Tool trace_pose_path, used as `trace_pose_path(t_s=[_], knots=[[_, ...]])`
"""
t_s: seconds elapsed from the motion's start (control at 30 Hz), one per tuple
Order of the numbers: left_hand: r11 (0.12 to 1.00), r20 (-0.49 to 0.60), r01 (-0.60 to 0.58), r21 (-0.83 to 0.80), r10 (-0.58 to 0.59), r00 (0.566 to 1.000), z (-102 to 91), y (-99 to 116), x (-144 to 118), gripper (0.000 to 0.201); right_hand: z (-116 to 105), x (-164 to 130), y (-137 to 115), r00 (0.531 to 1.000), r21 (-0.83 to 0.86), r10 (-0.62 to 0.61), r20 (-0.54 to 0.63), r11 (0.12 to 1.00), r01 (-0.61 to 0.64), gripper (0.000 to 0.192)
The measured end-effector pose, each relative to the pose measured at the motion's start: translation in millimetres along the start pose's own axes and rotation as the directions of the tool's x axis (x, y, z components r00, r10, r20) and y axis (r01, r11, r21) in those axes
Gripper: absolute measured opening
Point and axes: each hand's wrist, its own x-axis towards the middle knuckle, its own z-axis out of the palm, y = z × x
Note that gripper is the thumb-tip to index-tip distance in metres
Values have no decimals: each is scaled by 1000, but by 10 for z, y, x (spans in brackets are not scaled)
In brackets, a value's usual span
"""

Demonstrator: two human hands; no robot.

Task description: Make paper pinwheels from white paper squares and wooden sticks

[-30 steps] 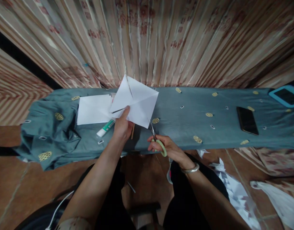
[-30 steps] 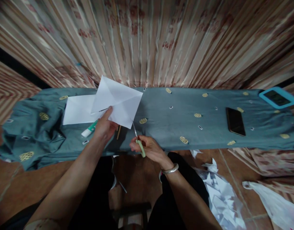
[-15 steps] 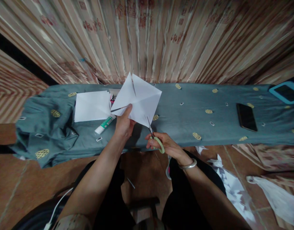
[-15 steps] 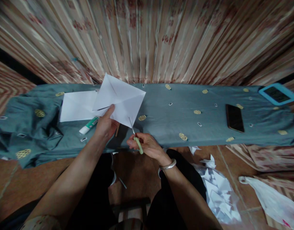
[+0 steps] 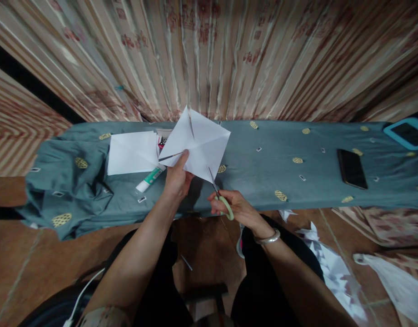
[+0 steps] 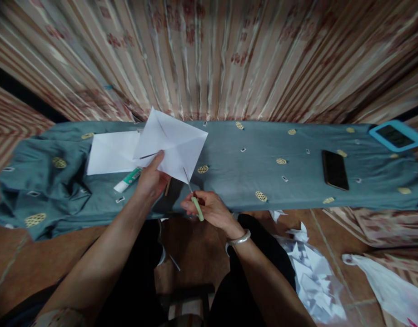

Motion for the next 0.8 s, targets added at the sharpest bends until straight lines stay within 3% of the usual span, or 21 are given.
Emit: trace_pose_path(t_s=[0.37,0.8], knots=[[1000,-25,-1,-25,0,1000,11,24,1,25,50,0,-50,996,70,77,-35,995,-74,35],[1000,-35,-21,-10,21,999,-7,15,14,30,67,8,-36,997,81,63,-48,995,-59,34]])
